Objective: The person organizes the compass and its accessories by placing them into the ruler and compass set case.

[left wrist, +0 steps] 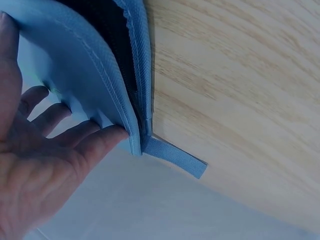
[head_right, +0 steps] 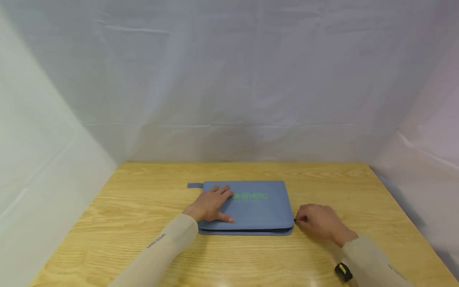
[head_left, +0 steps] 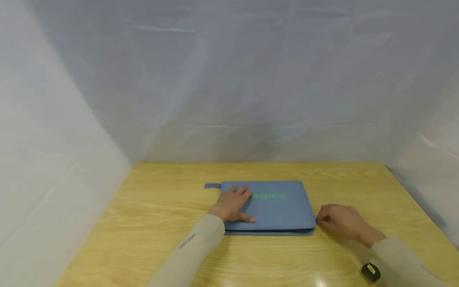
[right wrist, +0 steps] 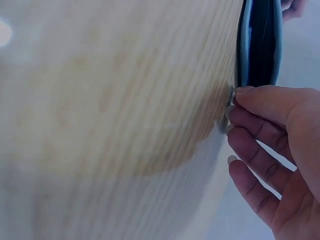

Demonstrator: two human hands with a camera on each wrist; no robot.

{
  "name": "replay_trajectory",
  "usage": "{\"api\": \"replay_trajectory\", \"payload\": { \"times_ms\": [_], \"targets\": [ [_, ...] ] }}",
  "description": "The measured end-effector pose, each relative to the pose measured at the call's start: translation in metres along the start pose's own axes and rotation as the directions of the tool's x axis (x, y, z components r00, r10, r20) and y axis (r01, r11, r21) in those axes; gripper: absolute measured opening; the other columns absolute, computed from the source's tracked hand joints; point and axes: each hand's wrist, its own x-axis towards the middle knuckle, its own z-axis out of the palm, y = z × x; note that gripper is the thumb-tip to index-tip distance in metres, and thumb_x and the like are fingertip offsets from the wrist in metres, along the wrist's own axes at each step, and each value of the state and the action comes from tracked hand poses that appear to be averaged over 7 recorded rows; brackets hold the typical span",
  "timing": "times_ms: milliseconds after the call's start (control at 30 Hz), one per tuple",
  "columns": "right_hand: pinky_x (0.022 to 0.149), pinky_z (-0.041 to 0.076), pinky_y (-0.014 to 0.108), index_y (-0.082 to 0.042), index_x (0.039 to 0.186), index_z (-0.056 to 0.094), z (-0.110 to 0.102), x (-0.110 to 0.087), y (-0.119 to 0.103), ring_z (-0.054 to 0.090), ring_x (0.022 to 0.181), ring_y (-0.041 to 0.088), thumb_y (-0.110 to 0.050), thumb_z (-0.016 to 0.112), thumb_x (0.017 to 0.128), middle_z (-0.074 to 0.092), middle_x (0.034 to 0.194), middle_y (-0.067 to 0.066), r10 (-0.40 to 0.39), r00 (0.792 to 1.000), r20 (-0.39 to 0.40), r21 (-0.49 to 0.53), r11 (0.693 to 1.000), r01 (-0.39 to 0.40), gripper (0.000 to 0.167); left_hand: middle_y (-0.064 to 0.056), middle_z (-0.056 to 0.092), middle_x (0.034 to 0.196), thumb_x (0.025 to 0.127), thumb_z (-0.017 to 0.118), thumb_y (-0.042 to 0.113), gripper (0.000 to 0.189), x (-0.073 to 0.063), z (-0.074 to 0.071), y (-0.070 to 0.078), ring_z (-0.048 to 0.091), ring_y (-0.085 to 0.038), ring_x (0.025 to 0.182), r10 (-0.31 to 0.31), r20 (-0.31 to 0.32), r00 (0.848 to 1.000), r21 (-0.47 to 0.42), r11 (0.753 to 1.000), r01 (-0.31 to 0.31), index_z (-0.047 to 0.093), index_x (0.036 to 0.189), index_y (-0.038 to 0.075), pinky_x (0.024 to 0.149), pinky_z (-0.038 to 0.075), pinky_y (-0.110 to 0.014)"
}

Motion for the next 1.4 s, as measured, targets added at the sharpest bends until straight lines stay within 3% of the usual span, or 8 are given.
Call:
{"api": "replay_trajectory", "payload": {
  "times_ms": [200,400,667,1033,1400],
  "targets": [
    [0.054,0.045,0.025,-0.035,0.079,0.070,-0.001,-0.010,-0.008,0.053,0.069,-0.004,-0.018,0.070,0.083,0.058,0.079,-0.025,-0.002,1.000,0.031,0.034,0.999,0.001,0.018,-0.009,0.030,0.152,0.077,0.066,0.062,0.085,0.000,0.000,-0.001,0.029,-0.040,0.135,0.000,-0.003,1.000,-0.004,1.000,0.000,0.040,0.144,0.016,0.100,0.038,-0.053],
    [0.054,0.045,0.023,-0.033,0.081,0.071,-0.002,-0.019,-0.020,0.052,0.067,-0.005,-0.016,0.070,0.084,0.057,0.079,-0.025,-0.055,0.997,0.046,0.110,0.993,0.049,0.018,-0.009,0.029,0.152,0.077,0.065,0.062,0.086,0.001,-0.001,-0.001,0.028,-0.039,0.136,-0.003,0.007,1.000,-0.009,1.000,0.004,0.039,0.145,0.016,0.100,0.038,-0.053],
    [0.055,0.045,0.023,-0.030,0.076,0.071,0.005,-0.021,-0.049,0.051,0.067,-0.006,-0.017,0.073,0.081,0.058,0.077,-0.023,-0.046,0.998,-0.042,0.064,0.997,0.049,0.014,-0.009,0.029,0.152,0.077,0.065,0.063,0.085,0.001,-0.001,-0.001,0.028,-0.040,0.136,-0.010,0.010,1.000,0.007,1.000,0.010,0.039,0.144,0.016,0.100,0.038,-0.052],
    [0.058,0.048,0.023,-0.027,0.076,0.073,0.021,-0.009,-0.085,0.054,0.066,-0.004,-0.022,0.073,0.081,0.061,0.074,-0.021,0.114,0.992,-0.057,0.094,0.990,-0.108,0.008,-0.010,0.029,0.152,0.077,0.065,0.063,0.085,0.001,-0.001,0.000,0.029,-0.041,0.135,-0.009,-0.005,1.000,0.017,1.000,0.009,0.040,0.143,0.016,0.098,0.040,-0.052],
    [0.058,0.048,0.023,-0.025,0.078,0.074,0.033,0.011,-0.108,0.057,0.067,-0.002,-0.019,0.072,0.082,0.064,0.075,-0.017,0.084,0.995,-0.058,0.117,0.990,-0.077,0.007,-0.009,0.029,0.152,0.078,0.064,0.063,0.083,0.000,0.000,0.002,0.029,-0.040,0.135,-0.013,0.004,1.000,0.015,1.000,0.013,0.040,0.142,0.017,0.098,0.040,-0.052]
  ]
}}
